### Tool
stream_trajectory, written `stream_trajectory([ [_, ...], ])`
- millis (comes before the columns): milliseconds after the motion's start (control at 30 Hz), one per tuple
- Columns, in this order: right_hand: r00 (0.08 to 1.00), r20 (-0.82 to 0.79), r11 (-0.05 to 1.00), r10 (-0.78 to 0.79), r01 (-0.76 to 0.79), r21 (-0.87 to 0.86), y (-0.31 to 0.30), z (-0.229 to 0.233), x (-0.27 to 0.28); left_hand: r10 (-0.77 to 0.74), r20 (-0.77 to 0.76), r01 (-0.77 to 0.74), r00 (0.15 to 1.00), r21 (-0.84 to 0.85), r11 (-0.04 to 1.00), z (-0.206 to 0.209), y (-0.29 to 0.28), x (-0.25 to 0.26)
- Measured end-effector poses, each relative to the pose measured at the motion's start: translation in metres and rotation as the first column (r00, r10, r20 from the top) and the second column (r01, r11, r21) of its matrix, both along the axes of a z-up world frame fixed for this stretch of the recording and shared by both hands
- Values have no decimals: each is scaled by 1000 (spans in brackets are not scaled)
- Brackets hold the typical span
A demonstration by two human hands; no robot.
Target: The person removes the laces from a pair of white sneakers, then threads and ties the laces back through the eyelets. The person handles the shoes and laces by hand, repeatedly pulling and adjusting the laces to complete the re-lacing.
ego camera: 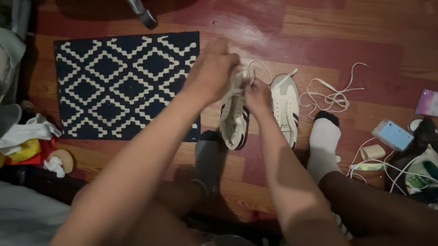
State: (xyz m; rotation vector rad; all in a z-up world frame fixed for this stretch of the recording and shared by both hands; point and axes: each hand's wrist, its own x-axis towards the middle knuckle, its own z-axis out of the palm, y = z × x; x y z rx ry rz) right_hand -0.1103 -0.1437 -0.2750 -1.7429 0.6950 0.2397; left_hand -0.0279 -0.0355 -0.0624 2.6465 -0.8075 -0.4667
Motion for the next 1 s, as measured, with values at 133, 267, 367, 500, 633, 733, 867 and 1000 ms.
stream_trajectory([
  [133, 995, 93, 1000, 21, -19, -17, -12, 20, 15, 140, -64, -125, 988, 197, 972, -1, 16, 23],
  [267, 988, 152, 995, -26, 11, 99, -32, 50, 29, 213, -15, -204, 977, 229, 952, 10, 41, 44],
  [367, 997, 66, 994, -28, 21, 110, -44, 73, 37, 301, -9, -295, 953, 179, 939, 13, 44, 51],
  [500, 996, 66, 997, -67, 64, 53, -53, 85, 47, 342, 68, -348, 937, 103, 932, 9, 42, 54],
  [633, 920, 143, 871, -364, 282, 404, -69, 64, 56, 332, 88, -344, 939, 235, 909, -19, 49, 50],
  [733, 889, 159, 830, -430, 319, 458, -79, 39, 54, 270, -69, -213, 960, 443, 871, -64, 58, 35],
  [867, 931, 139, 920, -337, 295, 256, -69, 10, 38, 254, -228, -148, 940, 397, 906, -140, 60, -10],
  [1000, 985, -129, 993, -113, 117, 24, -41, -18, 9, 322, -220, -334, 921, -15, 943, -203, 46, -80],
])
